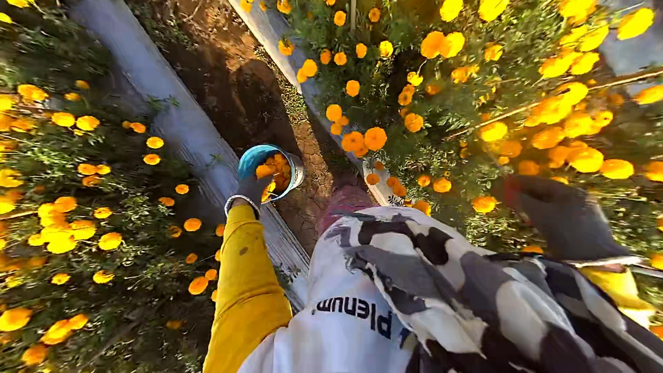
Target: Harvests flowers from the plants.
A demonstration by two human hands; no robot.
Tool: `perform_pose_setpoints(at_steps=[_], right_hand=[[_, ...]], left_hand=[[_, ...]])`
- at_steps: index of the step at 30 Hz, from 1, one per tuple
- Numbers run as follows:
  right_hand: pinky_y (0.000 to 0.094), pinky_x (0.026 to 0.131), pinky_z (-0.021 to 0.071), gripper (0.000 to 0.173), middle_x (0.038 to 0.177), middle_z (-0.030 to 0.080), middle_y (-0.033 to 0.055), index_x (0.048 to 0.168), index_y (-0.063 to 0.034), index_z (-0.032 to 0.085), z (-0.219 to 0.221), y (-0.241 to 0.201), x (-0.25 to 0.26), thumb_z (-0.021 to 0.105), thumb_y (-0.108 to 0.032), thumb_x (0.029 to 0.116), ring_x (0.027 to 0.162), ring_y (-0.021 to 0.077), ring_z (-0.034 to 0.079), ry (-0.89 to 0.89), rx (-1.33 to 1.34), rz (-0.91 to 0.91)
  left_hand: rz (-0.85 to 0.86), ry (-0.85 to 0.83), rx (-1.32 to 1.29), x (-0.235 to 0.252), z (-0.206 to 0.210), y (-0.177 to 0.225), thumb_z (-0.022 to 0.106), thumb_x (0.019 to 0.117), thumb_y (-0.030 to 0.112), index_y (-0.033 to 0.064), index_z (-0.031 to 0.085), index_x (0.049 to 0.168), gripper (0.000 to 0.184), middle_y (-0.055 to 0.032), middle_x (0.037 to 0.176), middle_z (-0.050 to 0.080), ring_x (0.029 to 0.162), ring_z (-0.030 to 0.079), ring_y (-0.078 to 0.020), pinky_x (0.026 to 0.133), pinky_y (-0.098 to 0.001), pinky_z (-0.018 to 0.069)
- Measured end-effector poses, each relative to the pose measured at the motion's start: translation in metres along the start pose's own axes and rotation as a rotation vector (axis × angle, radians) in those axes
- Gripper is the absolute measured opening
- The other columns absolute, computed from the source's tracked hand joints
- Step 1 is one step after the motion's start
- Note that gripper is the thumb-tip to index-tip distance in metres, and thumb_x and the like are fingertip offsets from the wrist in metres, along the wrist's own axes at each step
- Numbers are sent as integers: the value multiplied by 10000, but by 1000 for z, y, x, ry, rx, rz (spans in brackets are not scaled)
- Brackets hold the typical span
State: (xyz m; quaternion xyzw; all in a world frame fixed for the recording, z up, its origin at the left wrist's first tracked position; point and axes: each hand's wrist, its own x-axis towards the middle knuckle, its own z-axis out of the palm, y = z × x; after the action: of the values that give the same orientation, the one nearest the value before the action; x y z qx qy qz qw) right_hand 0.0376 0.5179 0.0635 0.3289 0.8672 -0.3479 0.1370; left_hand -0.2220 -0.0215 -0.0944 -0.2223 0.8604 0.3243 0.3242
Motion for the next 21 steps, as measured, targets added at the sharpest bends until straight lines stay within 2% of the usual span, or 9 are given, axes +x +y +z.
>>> perform_pose_setpoints(at_steps=[2,4,7,10,12,15,17,19,21], right_hand=[[599,826,552,333,1058,723,153,1271,-150,704,-3,-14,12,621,-337,1008,918,301,694,-17,-83,-72],[662,867,536,289,1103,730,159,1282,-191,703,-6,-38,22,635,-313,1029,975,354,703,-28,-172,-115],[664,849,547,286,1121,736,124,1286,-224,698,-6,-67,21,630,-328,1028,970,342,713,26,-204,-199],[644,787,565,311,1088,741,112,1319,-248,679,-1,-75,15,651,-324,1019,898,318,719,71,-183,-183],[657,766,554,324,1058,741,125,1322,-236,679,5,-74,11,673,-310,1007,875,336,713,61,-212,-151],[670,826,547,339,1106,749,89,1315,-274,694,19,-68,6,677,-376,992,969,328,716,-8,-311,-110],[679,827,536,331,1089,755,80,1265,-275,722,31,-67,3,674,-432,978,984,337,713,-26,-367,-104],[683,814,536,332,1050,755,87,1198,-251,742,43,-69,2,683,-478,963,971,345,713,-31,-414,-101],[685,803,533,317,1025,749,104,1152,-226,744,55,-72,7,683,-470,959,969,360,708,-54,-458,-106]], left_hand=[[-21,27,-122,12,-7,-16,674,974,394,41,582,1370,539,-236,1228,652,1099,650,-353,951,-578,525],[-25,53,-191,20,-19,-14,659,978,435,60,572,1389,563,-216,1274,639,1148,632,-331,980,-554,515],[-72,161,-115,20,-41,-2,626,981,506,57,535,1445,652,-215,1426,565,1320,536,-361,1077,-602,440],[-15,238,141,29,-56,-2,557,1005,559,44,565,1421,662,-278,1404,573,1338,514,-456,1091,-694,381],[70,241,120,23,-45,10,552,1020,492,75,545,1455,603,-287,1412,559,1340,501,-486,1077,-730,373],[316,138,76,-16,-7,53,528,1041,396,105,584,1409,473,-231,1355,614,1268,582,-405,1040,-669,450],[517,33,51,-35,29,80,550,1026,387,118,563,1433,488,-173,1431,569,1315,559,-330,1078,-591,470],[760,-27,148,-58,66,118,629,1003,325,115,563,1437,487,-165,1498,509,1352,530,-327,1076,-568,485],[1001,-34,366,-75,102,155,741,913,335,186,548,1473,611,-160,1557,445,1409,464,-364,1073,-593,478]])
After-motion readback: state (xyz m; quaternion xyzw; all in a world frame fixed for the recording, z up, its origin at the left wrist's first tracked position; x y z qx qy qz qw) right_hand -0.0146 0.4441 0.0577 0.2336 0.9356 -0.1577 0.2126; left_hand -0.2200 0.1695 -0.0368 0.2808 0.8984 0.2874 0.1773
